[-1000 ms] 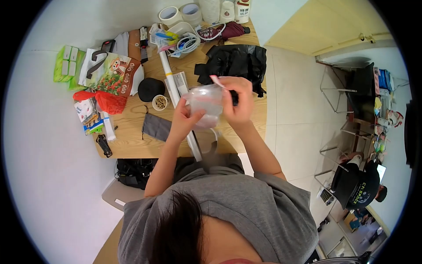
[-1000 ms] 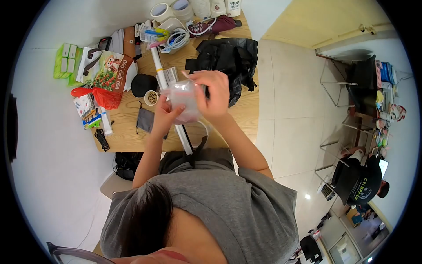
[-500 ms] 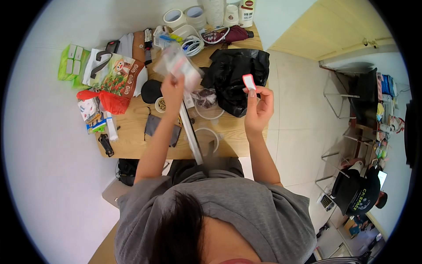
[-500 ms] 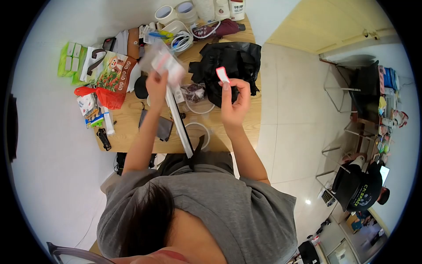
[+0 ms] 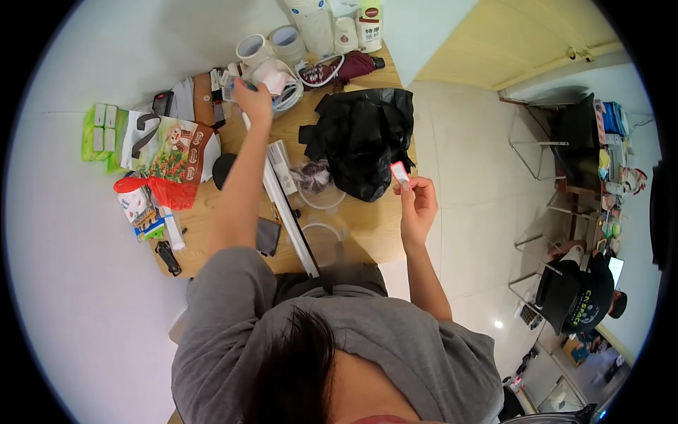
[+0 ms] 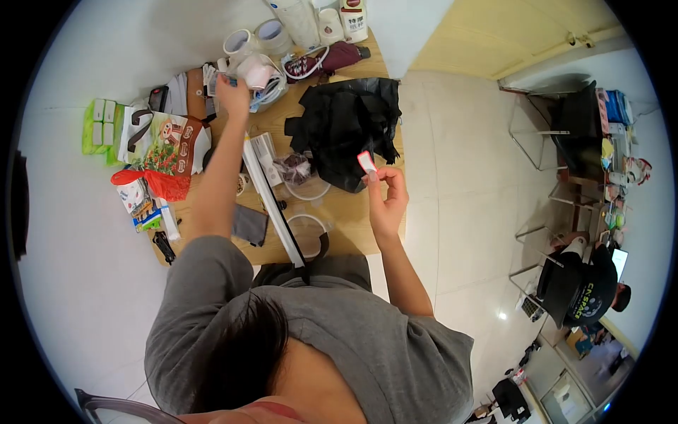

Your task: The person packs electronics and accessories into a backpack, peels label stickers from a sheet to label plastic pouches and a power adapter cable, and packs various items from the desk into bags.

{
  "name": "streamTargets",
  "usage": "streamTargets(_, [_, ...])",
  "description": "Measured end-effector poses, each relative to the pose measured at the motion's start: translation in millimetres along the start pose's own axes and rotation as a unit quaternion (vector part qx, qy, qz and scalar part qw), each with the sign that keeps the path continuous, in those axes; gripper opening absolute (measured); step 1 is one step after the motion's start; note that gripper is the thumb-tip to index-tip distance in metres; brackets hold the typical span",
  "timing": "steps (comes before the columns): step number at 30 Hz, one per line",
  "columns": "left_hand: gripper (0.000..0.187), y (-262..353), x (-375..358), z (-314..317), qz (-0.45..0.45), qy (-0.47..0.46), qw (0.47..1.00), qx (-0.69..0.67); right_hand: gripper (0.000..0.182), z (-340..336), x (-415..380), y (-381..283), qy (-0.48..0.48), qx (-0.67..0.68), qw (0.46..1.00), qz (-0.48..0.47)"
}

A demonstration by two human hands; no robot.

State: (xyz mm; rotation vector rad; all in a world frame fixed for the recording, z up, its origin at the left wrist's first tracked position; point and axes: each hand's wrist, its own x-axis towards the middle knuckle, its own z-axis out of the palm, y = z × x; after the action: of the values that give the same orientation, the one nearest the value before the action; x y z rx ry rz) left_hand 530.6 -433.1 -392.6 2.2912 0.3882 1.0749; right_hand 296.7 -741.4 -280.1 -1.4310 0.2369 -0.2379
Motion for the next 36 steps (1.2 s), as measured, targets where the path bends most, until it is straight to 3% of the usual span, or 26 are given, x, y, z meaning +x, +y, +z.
streamTargets(1, [0.023, 13, -11, -10, 0.061, 0.073, 0.995, 0.025, 0.006, -1, 5, 4, 0.0, 0.011, 1.0, 0.008])
streamTargets(2, [0.019, 20, -27, -17, -0.042, 0.035, 0.996, -0.067, 0.006, -1, 8, 6, -0.002, 0.021, 1.0, 0.016])
streamTargets(4, [0.012, 5, -73, -23, -0.241, -0.08, 0.946, -0.201, 0.004, 4, 17, 9, -0.002, 0.008, 0.999, 0.033])
streamTargets(5, [0.021, -16, -89, -22, -0.402, -0.211, 0.85, -0.267, 0.004, 7, 21, 11, -0.006, 0.002, 0.999, 0.04])
streamTargets(7, [0.044, -15, -106, -11, -0.605, -0.194, 0.694, -0.339, 0.004, 14, 28, 17, -0.025, 0.01, 0.998, 0.06])
streamTargets(9, [0.063, -62, -118, 23, -0.673, -0.151, 0.544, -0.478, 0.003, 22, 32, 21, -0.043, 0.016, 0.996, 0.075])
streamTargets(12, [0.063, -53, -96, 38, -0.632, -0.115, 0.625, -0.444, 0.003, 33, 33, 23, -0.058, -0.005, 0.994, 0.09])
streamTargets(17, [0.047, -68, -82, 47, -0.581, -0.109, 0.603, -0.535, 0.003, 46, 30, 26, -0.078, -0.029, 0.99, 0.116])
streamTargets(21, [0.046, -84, -82, 55, -0.54, -0.096, 0.664, -0.507, 0.003, 56, 29, 30, -0.103, -0.021, 0.985, 0.136])
streamTargets(25, [0.044, -74, -61, 38, -0.608, -0.118, 0.618, -0.484, 0.004, 69, 4, 49, -0.152, 0.002, 0.964, 0.219])
streamTargets(27, [0.042, -100, -65, 43, -0.597, -0.203, 0.569, -0.527, 0.005, 75, -25, 81, -0.273, 0.001, 0.931, 0.24])
streamTargets(29, [0.04, -127, -69, 56, -0.597, -0.266, 0.514, -0.556, 0.008, 89, -64, 106, -0.334, -0.154, 0.895, 0.251])
streamTargets(32, [0.031, -108, -60, 51, -0.542, -0.226, 0.606, -0.536, 0.008, 130, -104, 127, -0.369, -0.186, 0.907, 0.083])
streamTargets(34, [0.031, -99, -60, 44, -0.564, -0.185, 0.604, -0.532, 0.009, 150, -112, 158, -0.386, -0.221, 0.895, -0.034])
streamTargets(36, [0.033, -102, -57, 40, -0.565, -0.191, 0.597, -0.537, 0.009, 165, -117, 177, -0.356, -0.255, 0.896, -0.07])
